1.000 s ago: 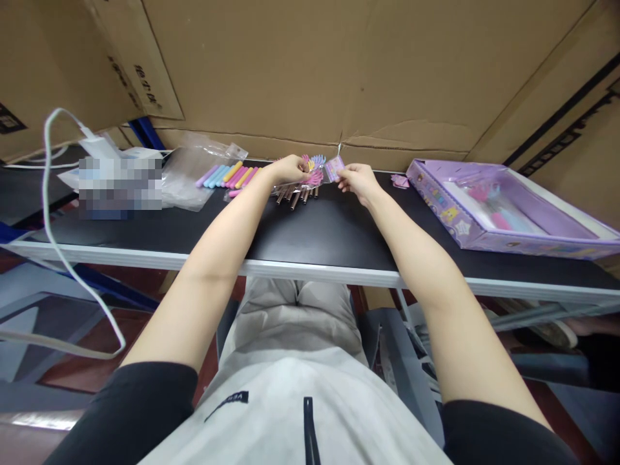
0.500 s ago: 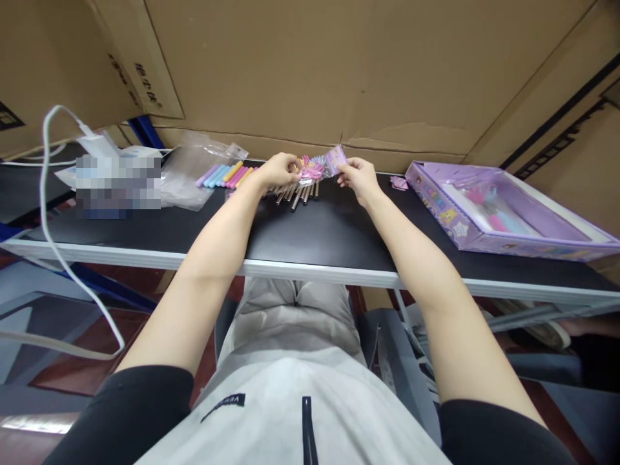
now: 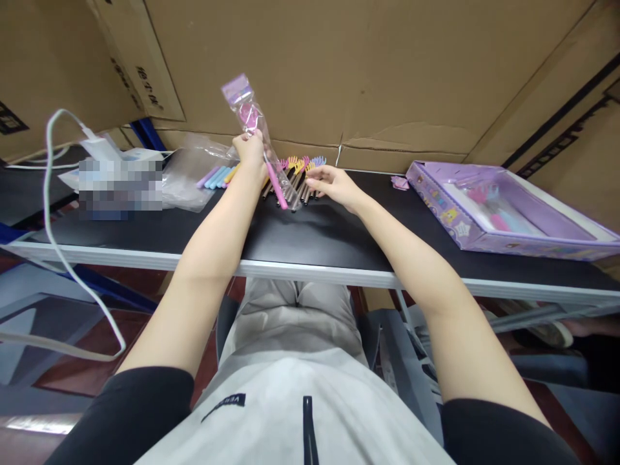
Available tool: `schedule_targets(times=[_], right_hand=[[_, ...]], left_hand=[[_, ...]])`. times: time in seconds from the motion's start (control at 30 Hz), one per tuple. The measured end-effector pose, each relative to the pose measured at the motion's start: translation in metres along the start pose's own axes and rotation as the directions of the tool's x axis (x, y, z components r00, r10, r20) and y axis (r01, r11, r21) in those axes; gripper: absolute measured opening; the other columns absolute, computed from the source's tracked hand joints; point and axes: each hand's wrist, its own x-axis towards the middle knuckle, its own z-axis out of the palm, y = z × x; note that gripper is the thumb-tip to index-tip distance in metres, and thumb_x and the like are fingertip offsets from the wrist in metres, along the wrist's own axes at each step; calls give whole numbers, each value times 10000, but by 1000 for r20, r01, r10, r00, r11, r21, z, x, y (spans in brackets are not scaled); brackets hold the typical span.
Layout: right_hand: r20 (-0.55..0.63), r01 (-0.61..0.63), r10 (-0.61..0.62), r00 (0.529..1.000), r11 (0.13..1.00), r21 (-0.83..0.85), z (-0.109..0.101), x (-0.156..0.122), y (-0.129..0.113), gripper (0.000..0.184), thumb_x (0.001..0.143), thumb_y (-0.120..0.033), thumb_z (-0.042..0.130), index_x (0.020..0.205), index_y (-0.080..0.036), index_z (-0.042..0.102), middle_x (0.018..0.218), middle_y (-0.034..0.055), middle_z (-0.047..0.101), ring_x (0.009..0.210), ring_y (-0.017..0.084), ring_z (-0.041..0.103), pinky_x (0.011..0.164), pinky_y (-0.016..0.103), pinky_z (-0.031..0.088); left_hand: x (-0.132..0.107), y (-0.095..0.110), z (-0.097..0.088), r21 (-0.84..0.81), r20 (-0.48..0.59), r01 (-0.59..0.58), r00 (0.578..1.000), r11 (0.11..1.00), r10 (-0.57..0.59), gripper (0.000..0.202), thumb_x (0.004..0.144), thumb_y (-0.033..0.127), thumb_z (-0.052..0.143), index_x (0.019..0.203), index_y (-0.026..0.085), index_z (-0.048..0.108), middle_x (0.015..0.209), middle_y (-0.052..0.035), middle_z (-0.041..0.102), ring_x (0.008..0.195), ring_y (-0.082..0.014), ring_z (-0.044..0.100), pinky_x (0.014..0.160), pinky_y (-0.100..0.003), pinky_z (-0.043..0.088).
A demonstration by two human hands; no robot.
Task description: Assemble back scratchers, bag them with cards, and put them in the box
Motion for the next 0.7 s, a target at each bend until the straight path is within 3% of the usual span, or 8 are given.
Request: schedule_targets(times=[0.13,0.27,0.4,0.57,0.7], right_hand=[[144,-58,57,988,998,3,13,-7,-1,459,744,-317,985,1090,-160,727,937,38,782,745,137,727,646,214,570],[165,-68,65,984,998,12,18,-6,0,400,778,-291,967,1056,-152,715,775,7,750,568,121,676,561,217,544],[98,-45,43,994,999,20,14,-3,-1,295,839,-288,927,909,-166,668,662,-16,704,498,89,618,535,196,532],[0,-35,35,999,999,23,6,-3,-4,328,872,-298,906,817,-188,602,624,-17,688,493,75,606,523,172,514],[-98,-79,80,992,997,18,0,1,-2,298,904,-292,877,851,-175,608,617,-9,694,480,73,595,507,165,483]], left_hand=[[11,-10,-2,-150,-149,98,981,984,-121,289,1034,43,401,824,242,396,694,44,444,684,-90,595,564,-189,424],[16,-13,-3,-243,-223,112,960,964,-167,255,1049,40,324,1103,202,514,812,12,569,809,-110,717,588,-164,502],[17,-15,-2,-261,-153,122,974,958,-166,279,1100,96,338,1329,190,469,868,-12,671,867,-138,765,670,-194,585],[26,-28,1,-153,-13,96,995,984,-99,159,1113,250,498,1245,191,565,1012,-61,774,1004,-159,789,838,-239,620],[38,-37,-1,6,85,55,995,998,-56,132,1069,264,573,1194,230,602,1111,-71,770,1095,-175,768,847,-253,620]])
